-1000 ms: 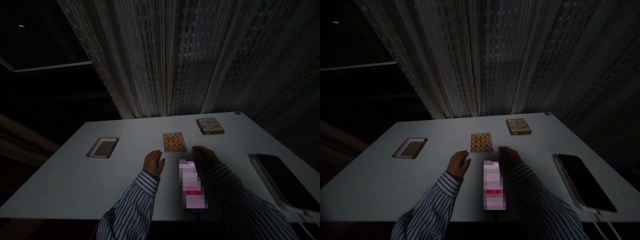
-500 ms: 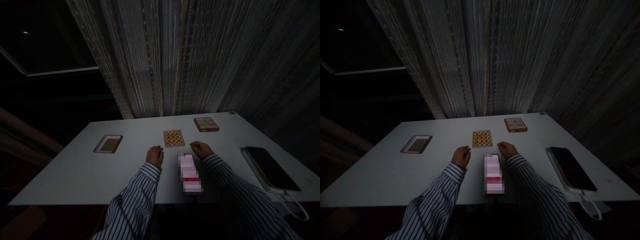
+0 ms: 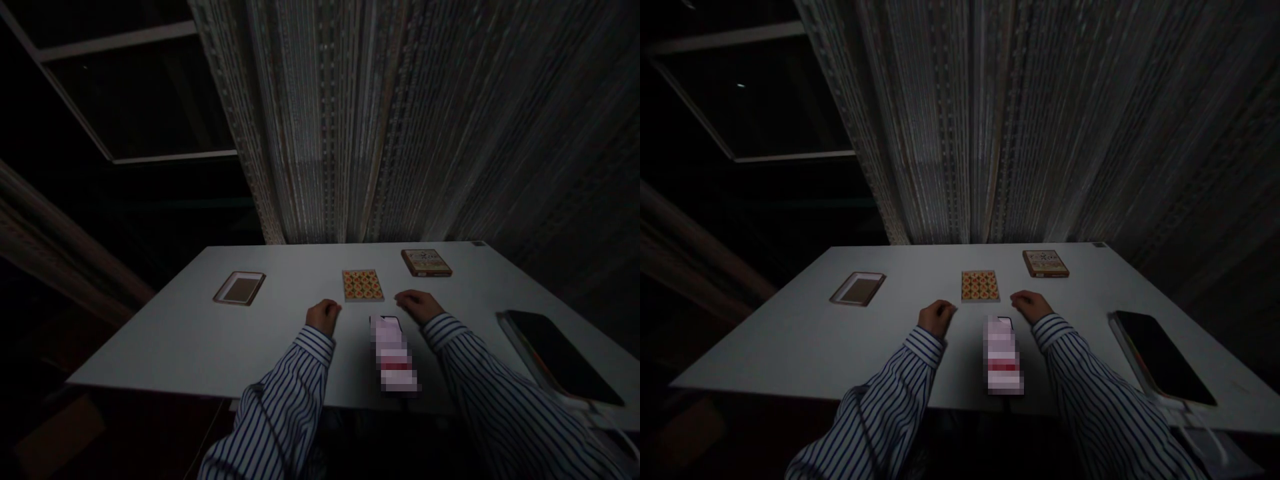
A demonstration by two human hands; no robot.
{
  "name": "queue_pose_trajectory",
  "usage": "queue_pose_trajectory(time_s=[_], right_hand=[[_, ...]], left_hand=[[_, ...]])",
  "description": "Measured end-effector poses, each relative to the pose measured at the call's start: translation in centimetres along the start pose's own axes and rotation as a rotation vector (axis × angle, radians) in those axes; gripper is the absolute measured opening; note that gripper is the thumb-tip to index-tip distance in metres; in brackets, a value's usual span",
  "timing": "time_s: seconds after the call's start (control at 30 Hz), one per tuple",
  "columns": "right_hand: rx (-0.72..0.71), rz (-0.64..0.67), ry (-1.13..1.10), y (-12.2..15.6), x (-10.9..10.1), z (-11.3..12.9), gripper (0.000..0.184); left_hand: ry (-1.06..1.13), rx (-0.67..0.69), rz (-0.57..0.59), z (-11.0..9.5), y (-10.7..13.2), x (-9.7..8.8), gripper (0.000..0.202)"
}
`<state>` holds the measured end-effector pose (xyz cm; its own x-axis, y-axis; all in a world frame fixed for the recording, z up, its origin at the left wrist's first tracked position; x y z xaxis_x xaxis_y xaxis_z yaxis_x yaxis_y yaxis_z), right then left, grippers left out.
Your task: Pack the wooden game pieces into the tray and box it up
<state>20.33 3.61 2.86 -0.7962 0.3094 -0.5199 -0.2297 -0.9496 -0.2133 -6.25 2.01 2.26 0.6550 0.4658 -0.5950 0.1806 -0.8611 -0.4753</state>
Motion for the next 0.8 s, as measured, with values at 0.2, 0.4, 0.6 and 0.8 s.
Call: queue_pose_trajectory(time_s=[0.2,0.4,0.6,0.8], right_hand=[[0.022,0.019,-0.044,0.0,-0.7,1.8,0.021],[-0.116,0.144,-0.011,0.3,0.4,6.3,0.024],[-0.229,0.270,0.006,0.3,4.0,9.6,0.034],[-0.265,0.371,-0.022,0.2,7.1,12.5,0.026]], left_hand=[[-0.029,0.006,0.003,-0.5,0.1,-1.7,0.016],[-0.077,-0.003,0.060,-0.7,0.5,-4.3,0.021],[-0.055,0.031,0.023,0.4,1.0,-7.2,0.021],[-0.035,0.013,-0.057,2.4,1.2,-9.6,0.021]])
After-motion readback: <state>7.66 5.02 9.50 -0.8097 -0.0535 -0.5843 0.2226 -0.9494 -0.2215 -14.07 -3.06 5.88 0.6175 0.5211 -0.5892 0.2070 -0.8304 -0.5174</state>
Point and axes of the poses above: each hand's wrist, its own y-axis away from the middle knuckle, its own x-axis out of the palm, z = x × y, the point moved 4 cm from there along -y, towards the middle knuckle, and after that the axes turned 13 degrees about -z, right-handed, at the moved point
